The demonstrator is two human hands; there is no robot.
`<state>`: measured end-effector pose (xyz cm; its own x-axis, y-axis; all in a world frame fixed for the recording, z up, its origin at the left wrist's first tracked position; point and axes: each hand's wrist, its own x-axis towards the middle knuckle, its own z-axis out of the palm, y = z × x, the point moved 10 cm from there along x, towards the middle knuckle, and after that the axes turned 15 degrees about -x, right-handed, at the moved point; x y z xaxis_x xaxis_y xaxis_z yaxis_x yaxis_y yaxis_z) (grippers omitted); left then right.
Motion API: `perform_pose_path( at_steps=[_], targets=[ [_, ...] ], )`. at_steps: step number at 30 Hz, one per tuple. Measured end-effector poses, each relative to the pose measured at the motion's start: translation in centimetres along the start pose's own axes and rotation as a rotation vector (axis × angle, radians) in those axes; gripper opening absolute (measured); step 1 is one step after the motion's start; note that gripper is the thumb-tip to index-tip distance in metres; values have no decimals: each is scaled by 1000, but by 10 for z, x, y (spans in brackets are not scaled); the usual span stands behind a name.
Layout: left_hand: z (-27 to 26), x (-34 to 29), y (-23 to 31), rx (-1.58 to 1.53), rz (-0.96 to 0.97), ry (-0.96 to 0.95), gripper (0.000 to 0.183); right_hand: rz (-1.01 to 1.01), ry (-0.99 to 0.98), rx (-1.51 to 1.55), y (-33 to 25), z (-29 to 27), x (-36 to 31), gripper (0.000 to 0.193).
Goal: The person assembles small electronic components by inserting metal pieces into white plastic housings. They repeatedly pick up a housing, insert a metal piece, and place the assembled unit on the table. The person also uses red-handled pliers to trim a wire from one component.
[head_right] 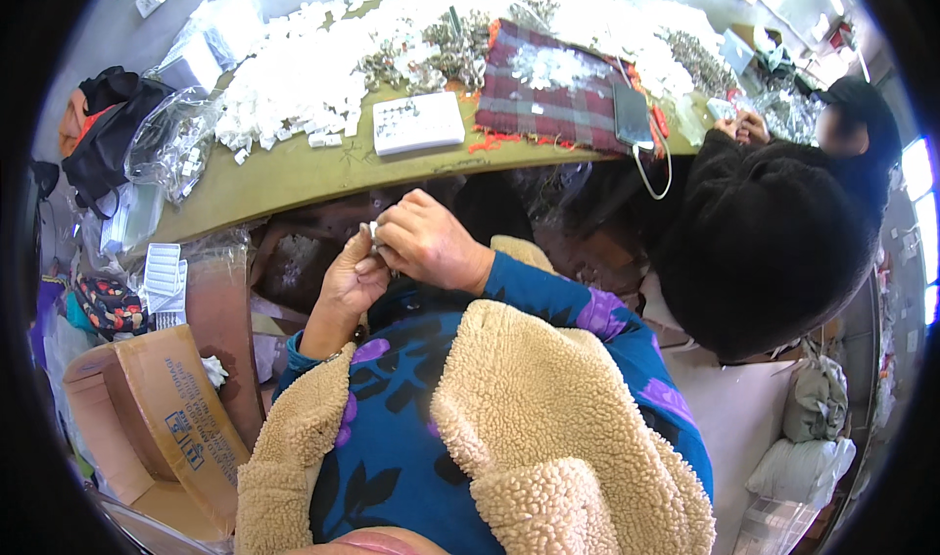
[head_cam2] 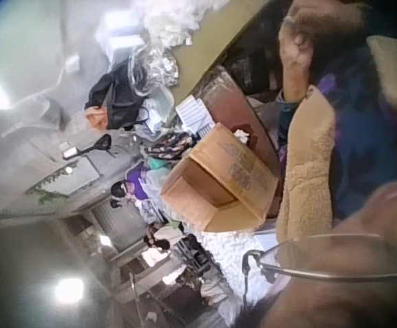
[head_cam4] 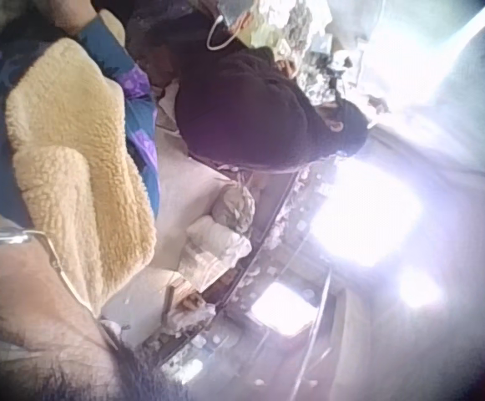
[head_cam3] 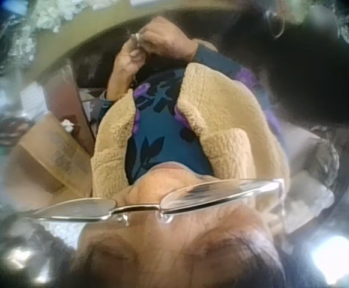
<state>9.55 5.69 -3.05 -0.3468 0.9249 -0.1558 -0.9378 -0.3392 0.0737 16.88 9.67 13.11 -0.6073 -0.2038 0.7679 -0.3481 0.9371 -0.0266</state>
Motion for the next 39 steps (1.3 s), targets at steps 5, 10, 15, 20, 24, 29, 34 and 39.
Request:
perform_pose_path(
  at_steps=[5, 10, 15, 20, 24, 29, 34, 39],
  targets=[
    [7, 6, -12, 24, -68, 0, 18, -61, 41, -86, 1, 3, 0, 20],
    [5, 6, -14, -82, -130, 59, 18, -43, 113, -75, 12, 2, -8, 19],
    [18, 12, -3, -18, -78, -62, 22, -18, 84, 49, 25, -4, -12, 27],
    [15, 5, 26, 57, 56, -38, 27, 287, 213, -121, 111, -37, -18, 24],
    [19, 11, 28, -36, 23, -100, 26, 770, 184, -257, 224, -72, -55, 8],
    [16, 41, 11, 124, -82, -20, 31, 722, -39, -302, 280, -62, -63, 9],
    [33, 68, 10, 229, -155, 4, 30, 763, -128, -332, 309, -51, -62, 12],
    [45, 75, -1, 319, -292, 50, 26, 764, -252, -237, 315, -30, -61, 10]
  ],
)
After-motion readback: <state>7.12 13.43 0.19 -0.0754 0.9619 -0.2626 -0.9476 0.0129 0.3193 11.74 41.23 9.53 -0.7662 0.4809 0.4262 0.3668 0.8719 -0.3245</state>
